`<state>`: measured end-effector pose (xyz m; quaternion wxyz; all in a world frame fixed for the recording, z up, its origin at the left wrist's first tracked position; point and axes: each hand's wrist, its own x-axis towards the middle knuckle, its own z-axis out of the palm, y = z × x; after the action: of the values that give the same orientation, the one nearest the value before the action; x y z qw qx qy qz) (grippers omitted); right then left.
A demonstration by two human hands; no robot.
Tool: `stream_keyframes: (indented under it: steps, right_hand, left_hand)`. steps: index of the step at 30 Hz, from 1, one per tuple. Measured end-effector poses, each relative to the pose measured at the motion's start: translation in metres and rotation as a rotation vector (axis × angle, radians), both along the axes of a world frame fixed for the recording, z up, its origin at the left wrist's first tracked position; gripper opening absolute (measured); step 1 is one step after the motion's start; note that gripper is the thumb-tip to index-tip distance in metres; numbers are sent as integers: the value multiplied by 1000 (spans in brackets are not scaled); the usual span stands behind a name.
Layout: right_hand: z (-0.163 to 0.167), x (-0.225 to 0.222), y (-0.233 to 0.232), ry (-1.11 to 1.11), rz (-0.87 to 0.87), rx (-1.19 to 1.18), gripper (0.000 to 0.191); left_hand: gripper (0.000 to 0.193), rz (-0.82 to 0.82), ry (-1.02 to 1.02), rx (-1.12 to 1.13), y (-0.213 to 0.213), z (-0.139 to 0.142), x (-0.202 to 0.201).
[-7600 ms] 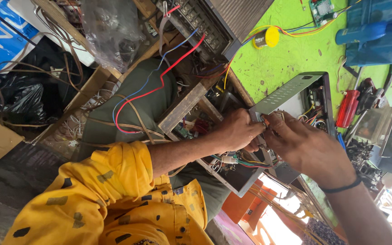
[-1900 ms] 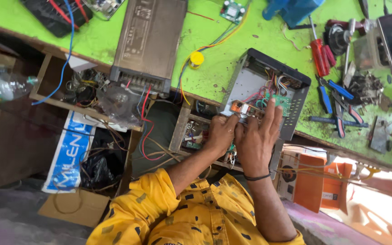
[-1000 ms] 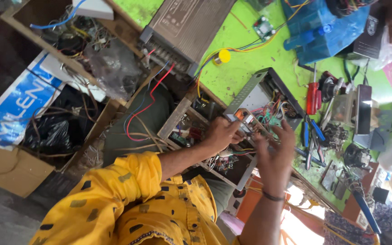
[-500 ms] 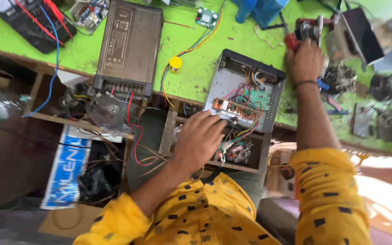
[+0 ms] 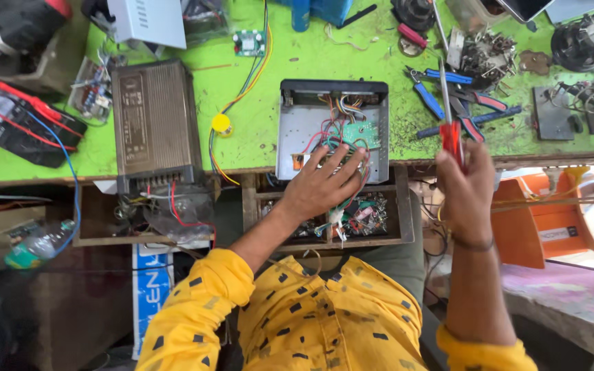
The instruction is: The person works on an open power supply unit, connecting and adjusting wires, then uses a screwdriver to tighten screws on the unit's casing. The person also handles a small blue bottle and places it on the table.
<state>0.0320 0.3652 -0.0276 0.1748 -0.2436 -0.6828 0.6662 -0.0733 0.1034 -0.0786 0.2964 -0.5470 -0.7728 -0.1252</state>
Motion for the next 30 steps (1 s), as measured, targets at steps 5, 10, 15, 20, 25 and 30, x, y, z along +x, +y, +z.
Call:
stream_keyframes:
  steps: [5, 10, 15, 20, 25, 30]
  right_hand:
    - [13, 27, -18, 125, -22, -201, 21]
    - [44, 43, -37, 60, 97, 202, 42]
    - [54, 40, -89, 46, 92, 544, 45]
    - [46, 13, -117, 165, 188, 511, 39]
    - [34, 8, -123, 71, 184, 411, 38]
    - [33, 14, -119, 22, 172, 329, 40]
  left_hand:
    - [18, -16, -113, 50, -11, 19, -4]
    - [32, 83, -377, 490, -27, 27, -22]
    - [41, 196, -594, 1028, -36, 6, -42]
    - [52, 42, -817, 1354, -42, -22, -48]
    - [56, 34, -796, 1300, -51, -35, -48]
    - [48, 71, -718, 1246, -53, -30, -48]
